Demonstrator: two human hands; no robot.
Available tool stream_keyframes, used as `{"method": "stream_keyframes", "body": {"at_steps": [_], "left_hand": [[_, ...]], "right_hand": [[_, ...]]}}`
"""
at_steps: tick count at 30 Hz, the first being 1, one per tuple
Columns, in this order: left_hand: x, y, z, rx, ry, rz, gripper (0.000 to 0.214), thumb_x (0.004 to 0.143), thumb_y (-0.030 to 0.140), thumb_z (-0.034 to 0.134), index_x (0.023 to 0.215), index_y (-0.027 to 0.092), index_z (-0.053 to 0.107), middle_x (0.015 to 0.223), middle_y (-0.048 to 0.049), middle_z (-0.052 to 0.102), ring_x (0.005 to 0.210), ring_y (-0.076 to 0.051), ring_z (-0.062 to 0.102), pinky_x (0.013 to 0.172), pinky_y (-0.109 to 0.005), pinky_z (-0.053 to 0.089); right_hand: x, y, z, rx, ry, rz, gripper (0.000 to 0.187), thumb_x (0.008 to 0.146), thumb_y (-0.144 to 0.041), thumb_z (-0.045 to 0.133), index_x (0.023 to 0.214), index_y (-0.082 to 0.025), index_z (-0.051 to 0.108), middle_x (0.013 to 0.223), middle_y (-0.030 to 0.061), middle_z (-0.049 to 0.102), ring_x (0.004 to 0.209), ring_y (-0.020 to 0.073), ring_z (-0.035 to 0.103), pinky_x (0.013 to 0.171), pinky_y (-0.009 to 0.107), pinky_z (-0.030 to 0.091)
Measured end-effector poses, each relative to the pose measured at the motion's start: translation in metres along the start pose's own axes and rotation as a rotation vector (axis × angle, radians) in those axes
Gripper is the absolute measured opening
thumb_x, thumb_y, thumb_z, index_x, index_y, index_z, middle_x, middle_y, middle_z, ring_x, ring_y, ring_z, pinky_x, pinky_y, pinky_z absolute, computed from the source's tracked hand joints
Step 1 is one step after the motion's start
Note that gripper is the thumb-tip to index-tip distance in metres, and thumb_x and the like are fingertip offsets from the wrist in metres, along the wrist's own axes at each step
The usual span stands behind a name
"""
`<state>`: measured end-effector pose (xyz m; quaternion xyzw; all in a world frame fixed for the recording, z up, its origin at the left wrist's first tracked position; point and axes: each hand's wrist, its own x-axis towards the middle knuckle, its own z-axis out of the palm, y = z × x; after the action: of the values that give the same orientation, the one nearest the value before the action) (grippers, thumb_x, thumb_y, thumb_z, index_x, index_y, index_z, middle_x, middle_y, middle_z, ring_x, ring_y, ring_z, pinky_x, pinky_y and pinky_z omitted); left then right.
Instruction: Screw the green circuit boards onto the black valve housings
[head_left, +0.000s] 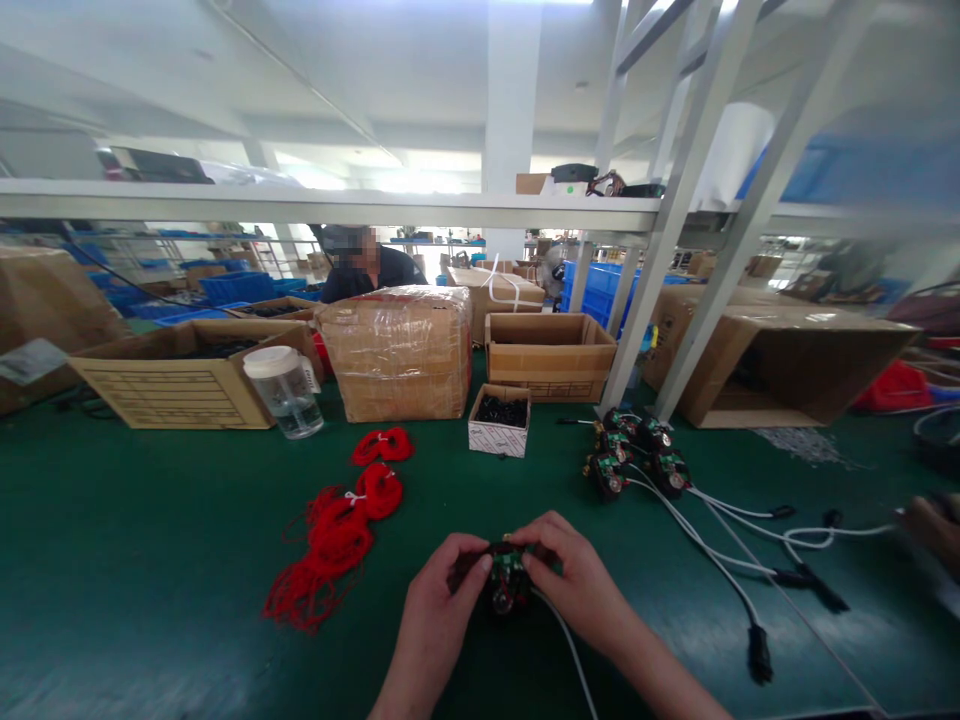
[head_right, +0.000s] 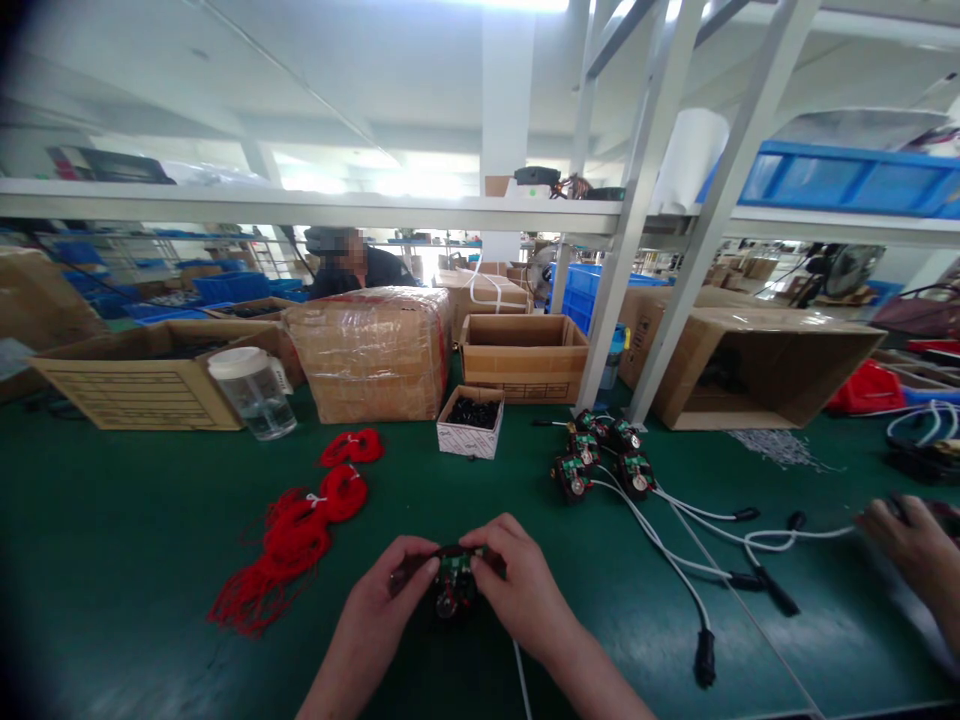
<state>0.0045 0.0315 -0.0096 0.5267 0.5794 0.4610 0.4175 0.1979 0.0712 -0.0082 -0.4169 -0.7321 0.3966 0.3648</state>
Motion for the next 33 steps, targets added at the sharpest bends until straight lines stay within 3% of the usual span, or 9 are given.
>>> {"method": "stream_keyframes", "body": {"at_steps": [7,16,21,29,33], "left_hand": [[-0.007,-0.012,-0.001,-0.139,-0.062,-0.044,0.033,0.08,0.033,0.066,0.111,0.023,0.068,0.111,-0.0066,0.076,0.105,-0.025,0.071,0.096,-0.038,0.054],[-0.015,-0.013,0.002,-0.148,-0.069,-0.116,0.053,0.069,0.022,0.066,0.122,0.023,0.062,0.107,-0.0056,0.077,0.098,-0.024,0.074,0.093,-0.039,0.058],[-0.017,-0.014,0.008,-0.083,-0.015,-0.109,0.055,0.067,0.023,0.065,0.122,0.023,0.06,0.104,-0.0048,0.077,0.097,-0.024,0.074,0.093,-0.039,0.058],[-0.018,-0.035,0.022,-0.027,0.061,-0.053,0.058,0.07,0.022,0.065,0.127,0.022,0.055,0.11,-0.0061,0.073,0.1,-0.025,0.071,0.096,-0.041,0.054],[-0.02,-0.029,0.029,0.012,0.104,-0.051,0.057,0.069,0.024,0.067,0.125,0.019,0.054,0.112,-0.0088,0.071,0.099,-0.026,0.07,0.094,-0.043,0.054]], "right_hand": [[-0.008,0.001,0.0,-0.004,-0.044,0.002,0.045,0.082,-0.003,0.052,0.117,-0.027,0.067,0.109,0.0029,0.057,0.084,0.0159,0.061,0.078,0.03,0.051],[-0.019,0.007,0.007,-0.029,-0.039,0.028,0.067,0.072,0.004,0.05,0.128,-0.03,0.059,0.112,0.0029,0.054,0.08,0.0148,0.062,0.076,0.03,0.054],[-0.022,0.009,0.014,-0.001,-0.02,0.057,0.068,0.072,0.003,0.053,0.131,-0.031,0.057,0.115,0.0039,0.054,0.079,0.0153,0.062,0.073,0.031,0.055],[-0.023,0.005,0.015,-0.001,-0.021,0.071,0.066,0.075,0.002,0.055,0.132,-0.031,0.056,0.115,0.0037,0.052,0.079,0.0155,0.062,0.074,0.032,0.055],[-0.023,0.004,0.014,-0.009,-0.025,0.063,0.064,0.076,0.001,0.056,0.131,-0.031,0.055,0.115,0.0039,0.051,0.081,0.0165,0.061,0.076,0.033,0.055]]}}
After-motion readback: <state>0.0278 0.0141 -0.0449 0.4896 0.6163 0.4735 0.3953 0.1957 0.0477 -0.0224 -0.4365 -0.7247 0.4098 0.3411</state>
